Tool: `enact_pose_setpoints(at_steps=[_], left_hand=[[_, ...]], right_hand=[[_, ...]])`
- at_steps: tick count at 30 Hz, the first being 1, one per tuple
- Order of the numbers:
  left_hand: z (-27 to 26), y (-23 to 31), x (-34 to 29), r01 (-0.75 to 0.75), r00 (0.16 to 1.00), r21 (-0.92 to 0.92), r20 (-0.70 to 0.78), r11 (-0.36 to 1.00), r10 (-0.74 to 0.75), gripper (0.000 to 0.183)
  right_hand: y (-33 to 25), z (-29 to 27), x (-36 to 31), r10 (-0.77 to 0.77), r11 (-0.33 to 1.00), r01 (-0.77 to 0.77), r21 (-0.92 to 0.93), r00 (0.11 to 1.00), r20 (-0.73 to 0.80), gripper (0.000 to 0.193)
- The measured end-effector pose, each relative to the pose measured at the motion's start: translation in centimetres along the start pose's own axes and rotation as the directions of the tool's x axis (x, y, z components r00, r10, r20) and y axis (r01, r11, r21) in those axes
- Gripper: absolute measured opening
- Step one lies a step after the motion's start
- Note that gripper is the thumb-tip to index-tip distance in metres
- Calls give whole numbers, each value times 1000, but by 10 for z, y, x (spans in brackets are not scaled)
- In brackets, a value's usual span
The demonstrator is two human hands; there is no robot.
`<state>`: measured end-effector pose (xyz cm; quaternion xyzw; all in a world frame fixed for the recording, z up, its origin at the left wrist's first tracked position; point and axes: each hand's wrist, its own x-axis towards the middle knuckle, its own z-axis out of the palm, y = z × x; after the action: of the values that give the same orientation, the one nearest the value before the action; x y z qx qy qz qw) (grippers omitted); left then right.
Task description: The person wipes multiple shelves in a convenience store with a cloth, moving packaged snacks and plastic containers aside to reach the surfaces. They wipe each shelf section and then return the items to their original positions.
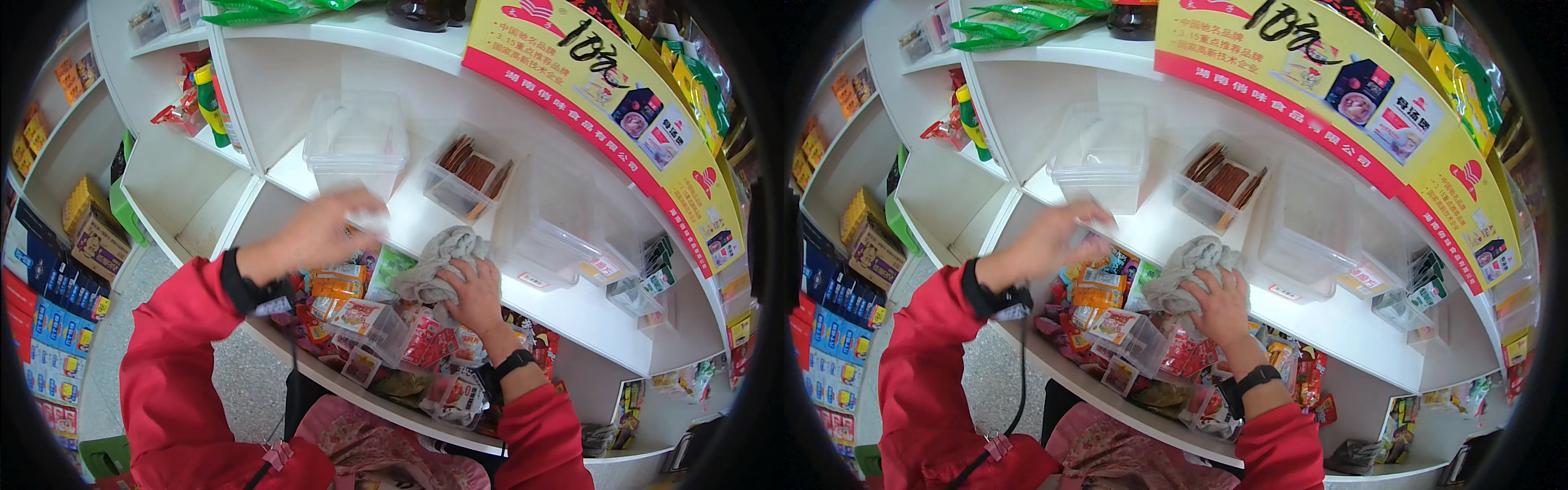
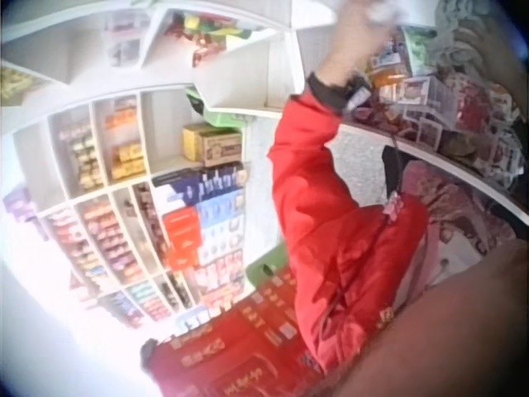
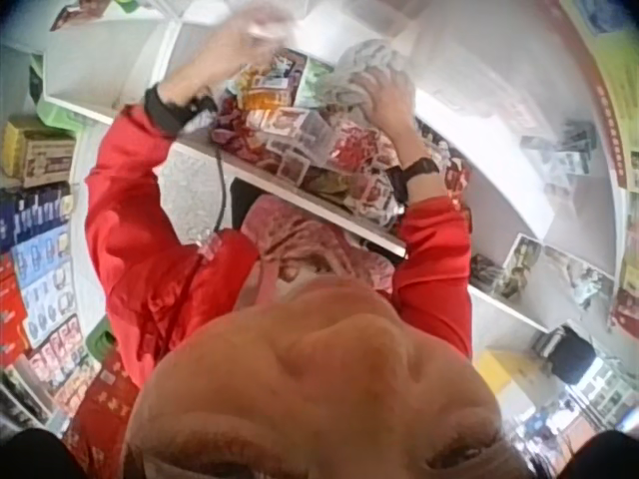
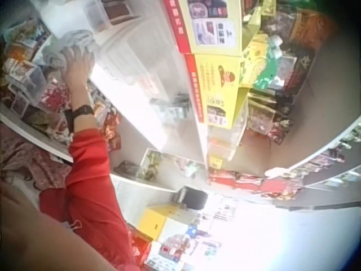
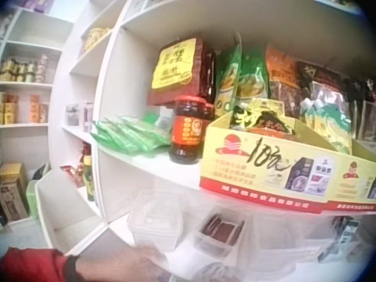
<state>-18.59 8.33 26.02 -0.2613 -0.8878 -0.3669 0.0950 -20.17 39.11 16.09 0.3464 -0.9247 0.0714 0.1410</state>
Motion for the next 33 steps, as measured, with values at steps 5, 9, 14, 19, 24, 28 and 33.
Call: enact_pose_setpoints(at_steps=[5,9,14,19,24,28,33], left_hand=[[33,11,19,-188,956,135,252,973,150,35],[32,-49,46,-412,911,656,299,633,284,40],[8,-115,39,-395,918,808,360,436,164,40],[-32,-139,21,-194,963,919,246,345,-114,34],[-22,-132,27,-235,972,871,209,431,107,32],[9,-126,53,-375,910,864,274,336,312,37],[4,-132,68,-214,975,937,222,277,0,41]], right_hand=[[-3,-2,1,-12,1000,12,-18,1000,-7,54],[-3,-2,1,18,999,-17,-34,999,38,56],[-3,-2,2,-14,999,13,-39,1000,-11,55],[-2,-3,1,-1,999,2,-37,1000,20,55],[-4,-1,1,-9,998,10,-63,1000,6,55],[-3,0,-1,-11,998,13,-63,999,30,56],[-1,0,0,5,999,-4,-38,999,38,56]])
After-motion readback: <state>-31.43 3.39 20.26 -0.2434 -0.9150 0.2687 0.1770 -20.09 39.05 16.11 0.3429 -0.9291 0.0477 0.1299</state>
